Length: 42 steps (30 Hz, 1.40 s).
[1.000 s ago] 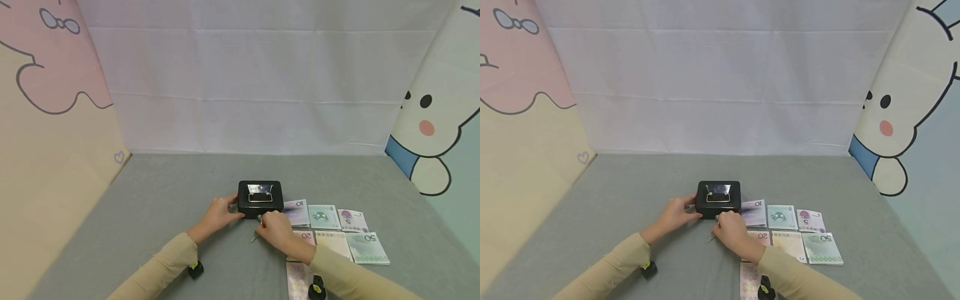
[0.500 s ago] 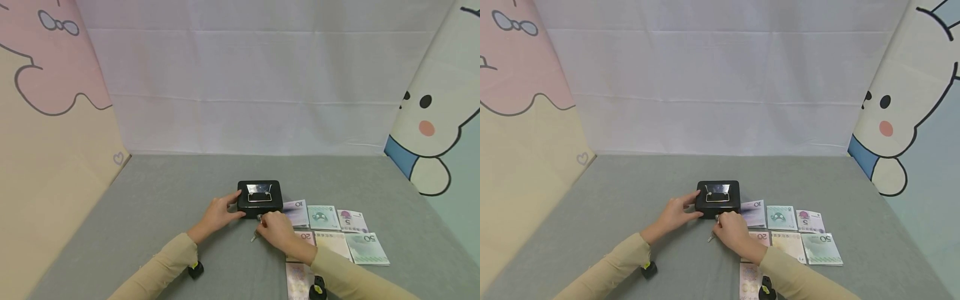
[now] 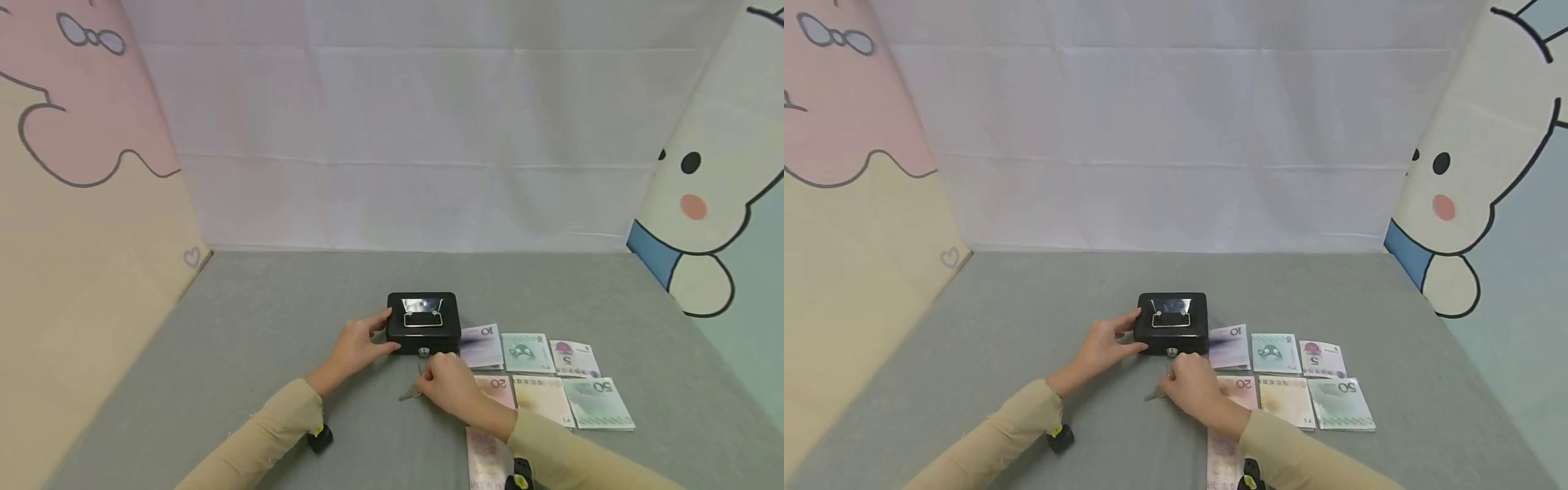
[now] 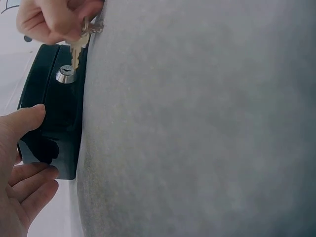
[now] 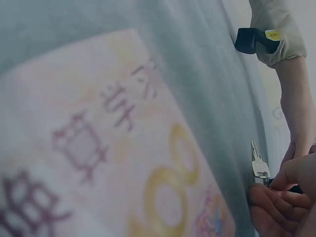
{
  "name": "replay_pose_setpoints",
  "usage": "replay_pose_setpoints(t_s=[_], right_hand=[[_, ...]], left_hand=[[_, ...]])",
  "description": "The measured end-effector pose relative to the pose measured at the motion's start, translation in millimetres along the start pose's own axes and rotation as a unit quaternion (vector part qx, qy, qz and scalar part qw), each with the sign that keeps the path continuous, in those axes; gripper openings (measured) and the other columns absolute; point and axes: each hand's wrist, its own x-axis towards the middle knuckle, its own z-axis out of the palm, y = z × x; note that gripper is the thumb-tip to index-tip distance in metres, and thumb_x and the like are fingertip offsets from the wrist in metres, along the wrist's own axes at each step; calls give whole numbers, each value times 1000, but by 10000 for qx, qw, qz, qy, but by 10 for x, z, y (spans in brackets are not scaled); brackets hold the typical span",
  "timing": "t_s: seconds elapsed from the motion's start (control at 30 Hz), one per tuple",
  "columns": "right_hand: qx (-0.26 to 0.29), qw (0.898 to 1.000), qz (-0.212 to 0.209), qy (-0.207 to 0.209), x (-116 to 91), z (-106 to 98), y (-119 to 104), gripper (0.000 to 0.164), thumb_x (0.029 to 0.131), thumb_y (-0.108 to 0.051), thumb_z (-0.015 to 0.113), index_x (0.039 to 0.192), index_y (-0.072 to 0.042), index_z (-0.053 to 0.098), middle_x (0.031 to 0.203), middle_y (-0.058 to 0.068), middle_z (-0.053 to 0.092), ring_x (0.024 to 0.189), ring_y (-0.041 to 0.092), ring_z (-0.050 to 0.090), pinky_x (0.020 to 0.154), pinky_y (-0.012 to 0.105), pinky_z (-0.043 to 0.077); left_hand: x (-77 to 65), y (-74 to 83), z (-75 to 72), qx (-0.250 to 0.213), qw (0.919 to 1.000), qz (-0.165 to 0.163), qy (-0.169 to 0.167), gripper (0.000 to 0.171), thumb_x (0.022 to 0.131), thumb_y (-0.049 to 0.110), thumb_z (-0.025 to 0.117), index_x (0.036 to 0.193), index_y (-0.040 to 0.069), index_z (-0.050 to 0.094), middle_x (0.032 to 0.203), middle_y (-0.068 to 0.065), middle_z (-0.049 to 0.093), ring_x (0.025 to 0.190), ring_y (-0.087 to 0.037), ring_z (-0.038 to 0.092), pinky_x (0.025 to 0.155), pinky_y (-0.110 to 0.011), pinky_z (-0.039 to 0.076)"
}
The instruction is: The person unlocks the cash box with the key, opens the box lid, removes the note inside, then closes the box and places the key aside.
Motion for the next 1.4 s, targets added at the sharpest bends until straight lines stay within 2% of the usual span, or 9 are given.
replay_pose_setpoints(t_s=[0.13,0.2,0.33,0.47,0.6,0.7,1.0,1.17,1.4], right_hand=[[778,9956,373,-376,-51,-53,-16,38,73,-4,60,40,-14,45,37,-13,38,33,-2,34,33,17,27],[1504,9839,754,-604,-76,-87,-15,33,79,-5,58,46,-8,57,41,-5,51,35,2,45,35,19,38],[3056,9328,1647,-966,-154,-129,-26,27,87,-12,57,68,5,67,55,6,62,44,8,56,42,24,49],[3915,8821,2380,-1093,-244,-105,-45,29,89,-16,55,80,10,67,60,5,64,49,7,58,46,24,51],[4255,8531,2795,-1141,-302,-63,-62,29,90,-16,54,81,9,66,61,2,64,50,6,60,49,23,52],[4297,8464,2921,-1168,-326,-49,-62,29,90,-16,54,82,9,66,62,2,65,51,6,61,49,23,53],[4246,8382,3019,-1612,-333,-87,-44,27,87,-18,59,81,7,68,60,0,64,48,4,59,46,19,50],[4159,8401,2934,-1877,-326,-119,-27,24,85,-15,62,83,8,68,60,0,64,47,3,58,45,20,50],[4027,8493,2759,-2010,-340,-174,17,19,82,-11,63,85,8,67,64,2,66,48,4,58,45,18,49]], left_hand=[[12,0,-14,38,10000,38,52,63,71,24,77,126,3,53,111,-15,63,93,-22,64,74,-35,53],[15,2,-21,35,10000,37,21,64,72,25,77,126,3,53,111,-15,63,93,-22,65,73,-35,53],[11,10,-31,79,10000,20,-46,65,72,25,77,127,3,52,111,-15,62,93,-23,64,74,-35,53],[12,-1,-29,98,9999,-42,-96,65,72,24,77,128,4,51,113,-16,61,94,-23,64,75,-34,53],[10,-11,-24,95,9998,-116,-119,66,72,25,77,129,5,51,113,-16,61,94,-23,64,75,-34,53],[9,-14,-22,123,9998,-114,-119,66,72,25,77,129,5,51,112,-16,61,94,-23,64,75,-34,53],[3,-14,-24,166,9998,18,-86,66,72,25,77,129,5,51,112,-16,62,93,-22,64,73,-33,54],[0,7,-32,189,9998,3,-73,65,72,25,77,129,5,51,110,-16,62,93,-23,64,73,-34,54],[10,11,-29,160,9998,-9,-78,66,71,25,78,128,3,52,110,-17,63,92,-23,65,73,-33,54]])
